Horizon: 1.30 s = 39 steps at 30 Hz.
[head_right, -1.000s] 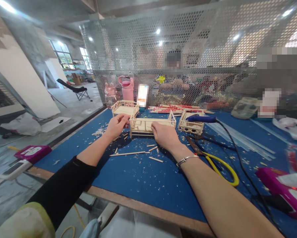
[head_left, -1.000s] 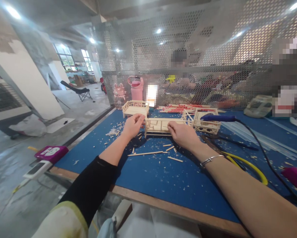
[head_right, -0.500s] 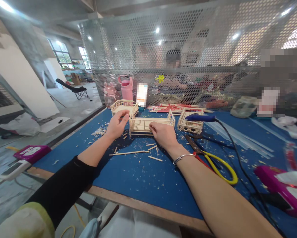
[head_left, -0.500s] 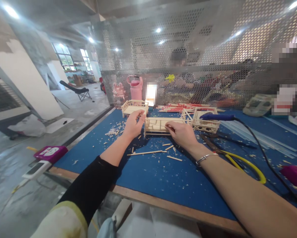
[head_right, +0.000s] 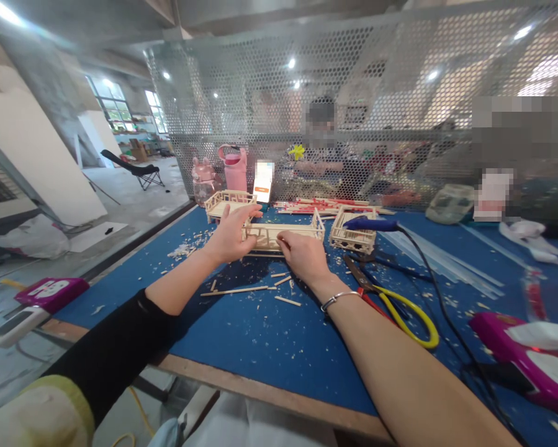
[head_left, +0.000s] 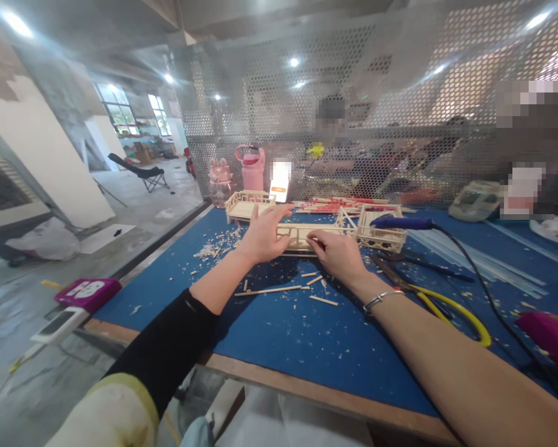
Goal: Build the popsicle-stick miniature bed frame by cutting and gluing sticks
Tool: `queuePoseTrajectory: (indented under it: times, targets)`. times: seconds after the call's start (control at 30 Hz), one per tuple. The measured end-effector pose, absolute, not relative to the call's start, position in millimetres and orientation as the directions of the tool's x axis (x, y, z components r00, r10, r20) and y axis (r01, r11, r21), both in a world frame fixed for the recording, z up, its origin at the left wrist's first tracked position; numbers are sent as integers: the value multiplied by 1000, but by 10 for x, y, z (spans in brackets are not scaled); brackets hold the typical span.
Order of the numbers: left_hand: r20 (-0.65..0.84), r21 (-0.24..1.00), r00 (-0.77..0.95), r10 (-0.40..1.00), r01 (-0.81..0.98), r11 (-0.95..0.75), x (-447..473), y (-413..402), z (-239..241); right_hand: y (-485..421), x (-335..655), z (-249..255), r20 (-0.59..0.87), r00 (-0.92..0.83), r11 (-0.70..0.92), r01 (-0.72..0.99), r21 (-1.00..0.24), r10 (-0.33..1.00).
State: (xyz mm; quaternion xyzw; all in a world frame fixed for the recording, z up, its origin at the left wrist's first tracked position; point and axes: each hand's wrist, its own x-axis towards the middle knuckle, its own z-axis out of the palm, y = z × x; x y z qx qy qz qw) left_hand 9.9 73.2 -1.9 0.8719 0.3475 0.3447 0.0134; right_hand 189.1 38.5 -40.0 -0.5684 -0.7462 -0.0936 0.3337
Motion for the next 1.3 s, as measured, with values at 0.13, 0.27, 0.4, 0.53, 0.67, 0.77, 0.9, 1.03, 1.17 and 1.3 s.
queuePoseTrajectory:
  times: [0.13,0.27,0.4,0.53,0.67,0.77,0.9,1.03,1.17,1.3]
  targets:
    - [395,240,678,620,576,-782,232,819,189,383,1891,-390,606,-147,350,908,-231,781]
    - [281,352,727,627,530,-772,309,890,239,378,1895,-376,608,-165,358,910,-210,776]
    - [323,378,716,619,502,-778,295,924,195,389,1885,-377,607,-156,354,909,-221,779]
    - [342,341,689,639,542,-768,280,949,157,394,1874,-385,616,-154,366,901,-233,773]
    - [358,310,681,639,559,-769,284,963,129,327,1939,-319,662,-76,359,883,-302,746]
    - [361,337,677,641,546,-767,285,963,120,258,2047,-236,731,79,312,869,-383,678]
    - [345,349,659,668,571,-743,284,951,123,236,2180,-184,766,199,268,859,-437,612]
    - [343,314,668,660,581,-751,283,954,120,260,2323,-131,780,278,186,876,-446,561]
    - [363,300,675,643,568,-766,283,966,111,258,2614,-1,824,453,78,860,-504,341]
    - [353,286,676,647,581,-762,289,957,114,284,2917,6,757,457,-199,889,-413,467]
